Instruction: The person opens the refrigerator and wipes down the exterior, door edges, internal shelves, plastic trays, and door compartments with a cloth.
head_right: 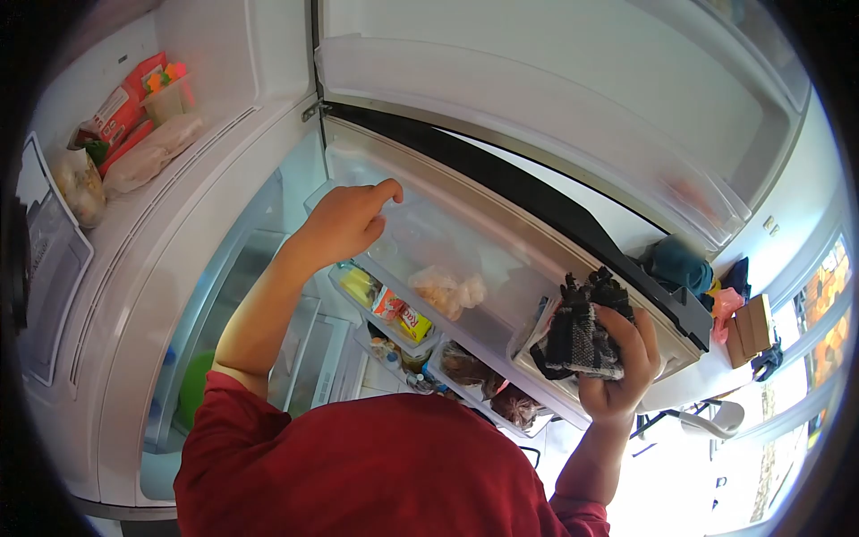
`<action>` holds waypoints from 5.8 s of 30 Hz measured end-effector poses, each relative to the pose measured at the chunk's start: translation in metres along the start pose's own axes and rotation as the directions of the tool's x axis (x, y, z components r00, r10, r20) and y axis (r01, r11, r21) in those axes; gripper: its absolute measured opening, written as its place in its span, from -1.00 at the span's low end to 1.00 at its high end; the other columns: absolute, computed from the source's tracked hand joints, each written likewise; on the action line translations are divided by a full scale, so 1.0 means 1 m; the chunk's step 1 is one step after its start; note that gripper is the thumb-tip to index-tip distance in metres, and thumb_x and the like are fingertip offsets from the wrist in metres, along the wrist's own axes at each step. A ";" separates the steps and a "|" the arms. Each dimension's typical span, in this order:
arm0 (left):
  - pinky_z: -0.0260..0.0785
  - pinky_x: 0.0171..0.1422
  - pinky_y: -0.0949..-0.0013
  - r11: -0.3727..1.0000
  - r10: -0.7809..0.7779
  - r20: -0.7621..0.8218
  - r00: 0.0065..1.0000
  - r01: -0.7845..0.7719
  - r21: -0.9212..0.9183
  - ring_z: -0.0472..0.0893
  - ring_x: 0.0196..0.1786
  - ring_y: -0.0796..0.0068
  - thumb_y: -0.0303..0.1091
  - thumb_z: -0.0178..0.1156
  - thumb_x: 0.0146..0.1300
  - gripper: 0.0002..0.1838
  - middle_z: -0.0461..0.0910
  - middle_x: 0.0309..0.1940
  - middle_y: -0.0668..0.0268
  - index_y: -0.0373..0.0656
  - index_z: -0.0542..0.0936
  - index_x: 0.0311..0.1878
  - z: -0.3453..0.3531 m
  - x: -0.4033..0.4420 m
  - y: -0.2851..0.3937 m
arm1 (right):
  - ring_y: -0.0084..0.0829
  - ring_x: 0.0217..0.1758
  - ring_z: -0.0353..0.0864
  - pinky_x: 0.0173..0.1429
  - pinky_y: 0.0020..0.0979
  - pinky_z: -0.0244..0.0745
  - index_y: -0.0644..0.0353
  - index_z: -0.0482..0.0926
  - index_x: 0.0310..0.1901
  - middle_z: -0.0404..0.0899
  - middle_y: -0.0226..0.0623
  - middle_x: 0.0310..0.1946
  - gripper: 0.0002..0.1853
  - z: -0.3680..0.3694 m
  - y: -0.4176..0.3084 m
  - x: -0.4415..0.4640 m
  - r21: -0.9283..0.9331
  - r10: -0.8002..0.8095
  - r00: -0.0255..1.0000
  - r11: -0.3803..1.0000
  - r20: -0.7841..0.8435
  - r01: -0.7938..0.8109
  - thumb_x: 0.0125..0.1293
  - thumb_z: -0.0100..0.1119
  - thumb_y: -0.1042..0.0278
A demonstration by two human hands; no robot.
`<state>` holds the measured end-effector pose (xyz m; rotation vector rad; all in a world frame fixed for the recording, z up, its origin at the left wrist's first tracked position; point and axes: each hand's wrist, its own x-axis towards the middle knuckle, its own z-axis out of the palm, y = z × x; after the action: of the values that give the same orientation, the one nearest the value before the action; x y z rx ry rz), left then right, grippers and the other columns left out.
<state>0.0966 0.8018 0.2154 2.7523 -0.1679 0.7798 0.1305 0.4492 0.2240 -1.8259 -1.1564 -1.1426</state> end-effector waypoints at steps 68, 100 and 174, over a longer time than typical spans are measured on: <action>-0.09 0.44 -0.03 -0.220 -0.215 -0.273 0.937 -0.319 -0.922 0.02 0.44 0.07 0.49 -0.43 0.16 -0.11 -0.11 0.44 0.02 0.30 -0.42 0.43 0.001 -0.082 0.059 | -0.16 0.15 0.37 0.23 -0.20 0.19 -0.04 0.58 0.00 0.39 -0.21 0.16 -0.42 0.160 -0.088 0.023 0.311 -0.130 0.991 0.943 0.021 0.117 -0.21 0.20 0.53; -0.06 0.37 0.02 0.891 -0.163 -0.508 0.846 -0.095 -0.444 0.03 0.39 -0.05 0.09 0.22 0.09 -0.11 -0.11 0.37 -0.10 -0.22 0.12 0.37 0.019 -0.080 0.023 | -0.58 -0.05 0.47 0.07 -0.46 0.37 0.27 0.42 0.06 0.53 -0.40 -0.10 -0.62 0.185 -0.091 0.016 0.750 0.129 0.762 0.138 0.634 -0.647 0.21 0.21 0.46; 0.24 0.21 -0.08 0.170 -0.346 -0.517 0.783 -0.490 -0.855 0.29 0.20 -0.09 0.42 0.30 -0.31 0.15 0.13 0.21 -0.14 0.03 0.08 0.33 0.016 -0.088 0.038 | 0.03 -0.12 0.52 -0.08 -0.18 0.45 0.29 0.50 -0.07 0.37 0.04 -0.03 -0.55 0.146 -0.071 0.021 0.667 -0.192 0.787 0.665 0.587 -0.335 0.09 0.31 0.15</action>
<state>0.0233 0.7641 0.1645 1.0634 -0.4833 1.0336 0.1152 0.6100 0.1941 -1.5339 -1.5792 0.1183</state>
